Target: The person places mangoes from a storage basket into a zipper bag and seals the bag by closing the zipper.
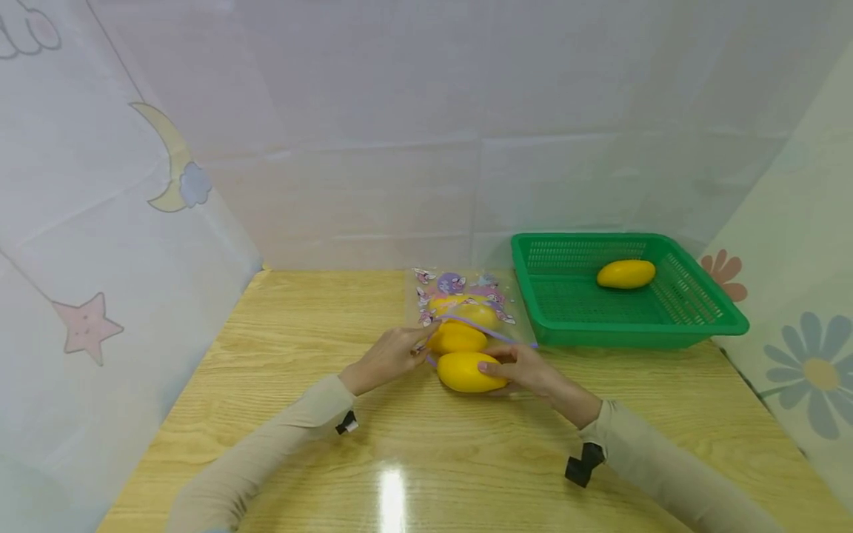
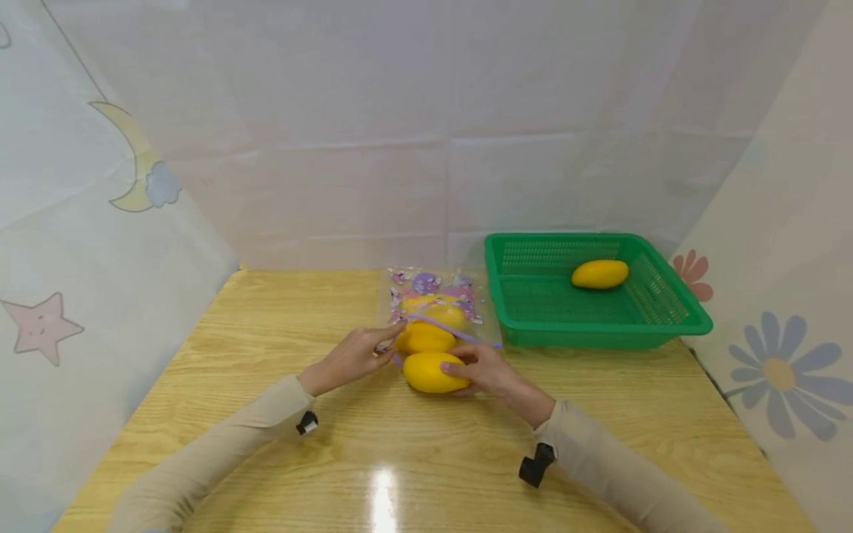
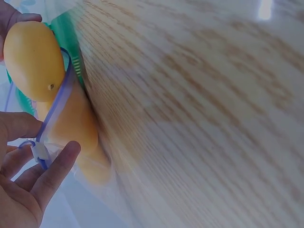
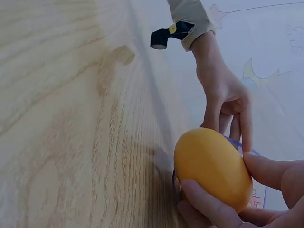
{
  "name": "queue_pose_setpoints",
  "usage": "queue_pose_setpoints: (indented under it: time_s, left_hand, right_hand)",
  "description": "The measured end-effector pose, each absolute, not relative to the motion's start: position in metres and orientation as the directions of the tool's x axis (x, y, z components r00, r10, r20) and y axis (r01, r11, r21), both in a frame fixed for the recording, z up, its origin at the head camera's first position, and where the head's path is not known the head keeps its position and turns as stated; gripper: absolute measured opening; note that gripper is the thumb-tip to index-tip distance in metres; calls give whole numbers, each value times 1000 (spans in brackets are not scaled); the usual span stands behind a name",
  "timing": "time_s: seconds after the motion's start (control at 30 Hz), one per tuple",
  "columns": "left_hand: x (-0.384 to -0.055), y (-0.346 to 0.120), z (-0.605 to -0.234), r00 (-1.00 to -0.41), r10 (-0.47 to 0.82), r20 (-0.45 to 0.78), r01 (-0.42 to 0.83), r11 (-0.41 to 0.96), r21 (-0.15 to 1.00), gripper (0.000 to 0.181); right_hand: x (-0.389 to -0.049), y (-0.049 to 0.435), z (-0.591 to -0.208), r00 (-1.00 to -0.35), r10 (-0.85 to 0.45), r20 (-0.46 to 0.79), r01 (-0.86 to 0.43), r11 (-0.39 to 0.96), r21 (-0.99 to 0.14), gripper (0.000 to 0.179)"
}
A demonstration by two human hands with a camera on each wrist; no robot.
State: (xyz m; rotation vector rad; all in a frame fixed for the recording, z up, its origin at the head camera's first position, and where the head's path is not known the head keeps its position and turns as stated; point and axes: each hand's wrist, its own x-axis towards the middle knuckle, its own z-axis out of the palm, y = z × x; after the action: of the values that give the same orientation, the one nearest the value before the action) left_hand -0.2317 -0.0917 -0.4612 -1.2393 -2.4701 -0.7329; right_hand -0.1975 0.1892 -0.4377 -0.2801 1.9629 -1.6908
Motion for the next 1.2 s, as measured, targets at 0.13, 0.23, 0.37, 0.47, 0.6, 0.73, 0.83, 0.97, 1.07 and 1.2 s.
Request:
queue_pose_setpoints:
  time_s: [0.13,0.23,0.37,0.47,0.6,0.73,0.83,0.97,1.07,1.2]
  left_hand:
    - [-231,-92,-462,-589,663,462,808,500,312,58]
    - [-232,-92,-463,-594,663,457,804,503,315,59]
    - [-232,-92,-463,-600,666,443,800,502,329,60]
    - [-230,-92,-462,-602,668,437,799,501,334,61]
    - [-229,-92,-460,-600,668,441,800,504,325,62]
    - [-227,-93,-458,-597,663,451,802,500,327,62]
    - [-227,-92,-458,-592,662,460,806,492,329,61]
    - [-227,-93,-459,-582,663,471,813,485,322,60]
    - [-227,-93,-459,-579,661,477,815,486,317,60]
    - [-227,-92,-459,-583,661,472,812,490,316,60]
  right_hand:
    - [-198,190,-437,-830,-483,-278,221,172,-960,60]
    - [-199,191,-436,-832,-468,-299,247,170,-954,61]
    - [-199,190,-434,-834,-455,-312,265,167,-950,61]
    - [-198,189,-433,-835,-455,-309,271,147,-951,60]
    - [-197,186,-432,-849,-438,-296,270,122,-955,58]
    - [-197,181,-433,-869,-402,-289,265,115,-957,55]
    - [-196,176,-434,-883,-376,-282,260,108,-959,51]
    - [-195,170,-436,-895,-353,-272,257,90,-962,46]
    - [-195,168,-437,-902,-331,-278,265,85,-961,45]
    - [-195,168,-436,-905,-312,-289,275,89,-957,45]
